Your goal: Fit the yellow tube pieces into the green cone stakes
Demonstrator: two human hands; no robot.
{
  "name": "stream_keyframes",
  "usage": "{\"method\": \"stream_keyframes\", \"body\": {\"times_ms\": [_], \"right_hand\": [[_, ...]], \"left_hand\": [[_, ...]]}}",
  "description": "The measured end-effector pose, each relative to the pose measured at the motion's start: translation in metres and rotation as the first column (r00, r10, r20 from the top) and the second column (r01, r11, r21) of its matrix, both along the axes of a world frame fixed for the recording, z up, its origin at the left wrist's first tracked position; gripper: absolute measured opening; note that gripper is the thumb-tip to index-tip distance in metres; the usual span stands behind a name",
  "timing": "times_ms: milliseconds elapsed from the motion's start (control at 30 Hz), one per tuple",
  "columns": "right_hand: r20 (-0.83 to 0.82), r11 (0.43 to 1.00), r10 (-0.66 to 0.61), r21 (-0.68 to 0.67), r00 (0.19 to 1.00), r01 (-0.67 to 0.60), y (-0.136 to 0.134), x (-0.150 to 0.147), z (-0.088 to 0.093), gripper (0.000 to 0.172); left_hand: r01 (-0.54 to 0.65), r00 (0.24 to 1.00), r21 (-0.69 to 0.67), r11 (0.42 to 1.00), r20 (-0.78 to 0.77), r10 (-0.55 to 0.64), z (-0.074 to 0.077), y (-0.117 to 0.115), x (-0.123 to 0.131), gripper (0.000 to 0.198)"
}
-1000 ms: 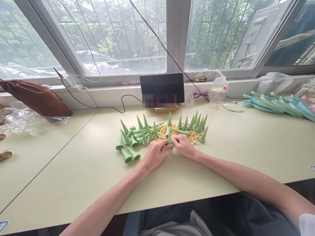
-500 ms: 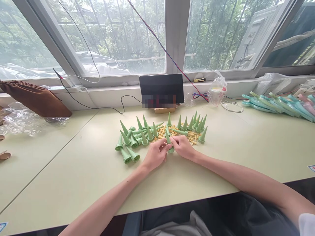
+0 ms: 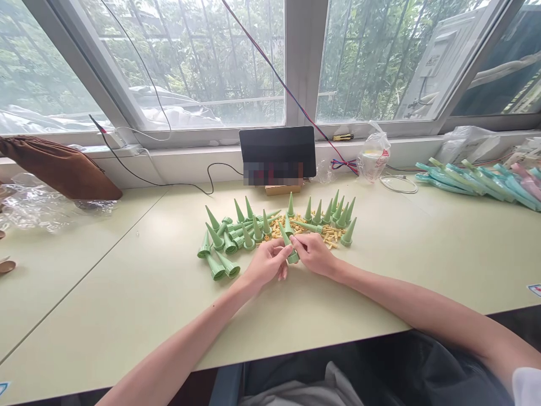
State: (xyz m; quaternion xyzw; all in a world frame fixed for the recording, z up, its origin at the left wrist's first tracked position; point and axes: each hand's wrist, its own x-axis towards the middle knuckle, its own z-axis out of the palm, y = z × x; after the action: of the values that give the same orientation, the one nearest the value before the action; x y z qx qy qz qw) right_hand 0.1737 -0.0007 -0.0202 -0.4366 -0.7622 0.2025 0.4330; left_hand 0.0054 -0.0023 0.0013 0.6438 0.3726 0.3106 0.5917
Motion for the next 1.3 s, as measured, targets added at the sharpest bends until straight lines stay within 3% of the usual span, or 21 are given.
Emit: {"method": "stream_keyframes", "body": {"times_ms": [1300], "right_hand": [[0.028,0.999,0.004,-0.033,1.0,-0.003,0.0023,-0.0009,0.0018,0.04]], "left_hand": [[0.019,0.997,0.035,0.999,-0.073,-0.016,0.0024,0.0031,-0.0029,0.036]]}}
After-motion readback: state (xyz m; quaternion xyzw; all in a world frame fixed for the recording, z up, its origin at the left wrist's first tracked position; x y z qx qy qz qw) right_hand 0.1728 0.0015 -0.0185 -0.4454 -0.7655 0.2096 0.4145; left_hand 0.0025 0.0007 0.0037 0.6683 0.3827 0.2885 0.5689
